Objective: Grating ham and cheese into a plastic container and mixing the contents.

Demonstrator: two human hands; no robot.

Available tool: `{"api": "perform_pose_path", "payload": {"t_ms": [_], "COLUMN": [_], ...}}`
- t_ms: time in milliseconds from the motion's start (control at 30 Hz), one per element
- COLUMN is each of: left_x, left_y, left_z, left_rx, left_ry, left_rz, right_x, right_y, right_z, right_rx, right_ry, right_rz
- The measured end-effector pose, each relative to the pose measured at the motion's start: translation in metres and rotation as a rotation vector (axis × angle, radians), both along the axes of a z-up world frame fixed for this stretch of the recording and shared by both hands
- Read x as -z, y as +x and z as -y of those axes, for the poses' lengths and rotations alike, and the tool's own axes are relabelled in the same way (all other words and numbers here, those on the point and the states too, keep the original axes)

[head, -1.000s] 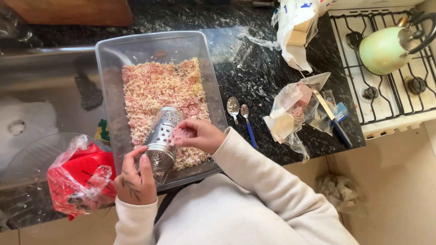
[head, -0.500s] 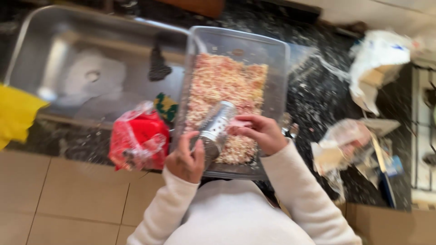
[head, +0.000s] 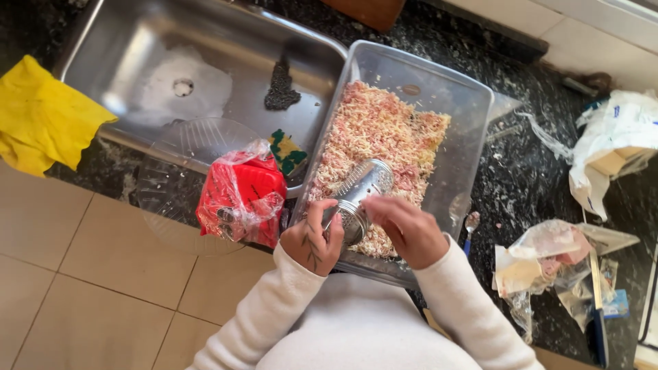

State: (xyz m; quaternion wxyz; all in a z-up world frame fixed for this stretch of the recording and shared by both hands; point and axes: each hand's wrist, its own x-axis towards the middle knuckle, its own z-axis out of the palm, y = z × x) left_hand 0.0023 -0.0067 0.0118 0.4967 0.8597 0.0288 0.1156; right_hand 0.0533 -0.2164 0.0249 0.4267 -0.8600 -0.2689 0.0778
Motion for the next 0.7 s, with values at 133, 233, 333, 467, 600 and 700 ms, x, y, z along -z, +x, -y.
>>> {"api": "perform_pose_path", "payload": {"t_ms": [133, 233, 333, 467, 600, 700], "left_x": [0.004, 0.006, 0.006, 0.01, 0.011, 0.01], "left_y": [-0.001, 0.001, 0.0, 0.002, 0.001, 0.0], "left_z": [-0.001, -0.001, 0.0, 0.0, 0.0, 0.0], "left_rx": [0.01, 0.027, 0.033, 0.041, 0.049, 0.046], "left_ry": [0.021, 0.048, 0.047, 0.048, 0.054, 0.053], "left_rz": [0.04, 0.071, 0.043, 0.055, 0.023, 0.025], "right_x": [-0.004, 0.006, 0.011, 0.021, 0.028, 0.037], "right_y": [0.005, 0.008, 0.01, 0.021, 0.027, 0.029], "right_z": [-0.003, -0.001, 0.0, 0.002, 0.004, 0.005], "right_rx": [-0.117, -0.123, -0.112, -0.1, -0.051, 0.001], "right_ry": [-0.022, -0.063, -0.066, -0.097, -0.076, -0.104], "right_rz": [0.09, 0.138, 0.1, 0.128, 0.051, 0.102]}}
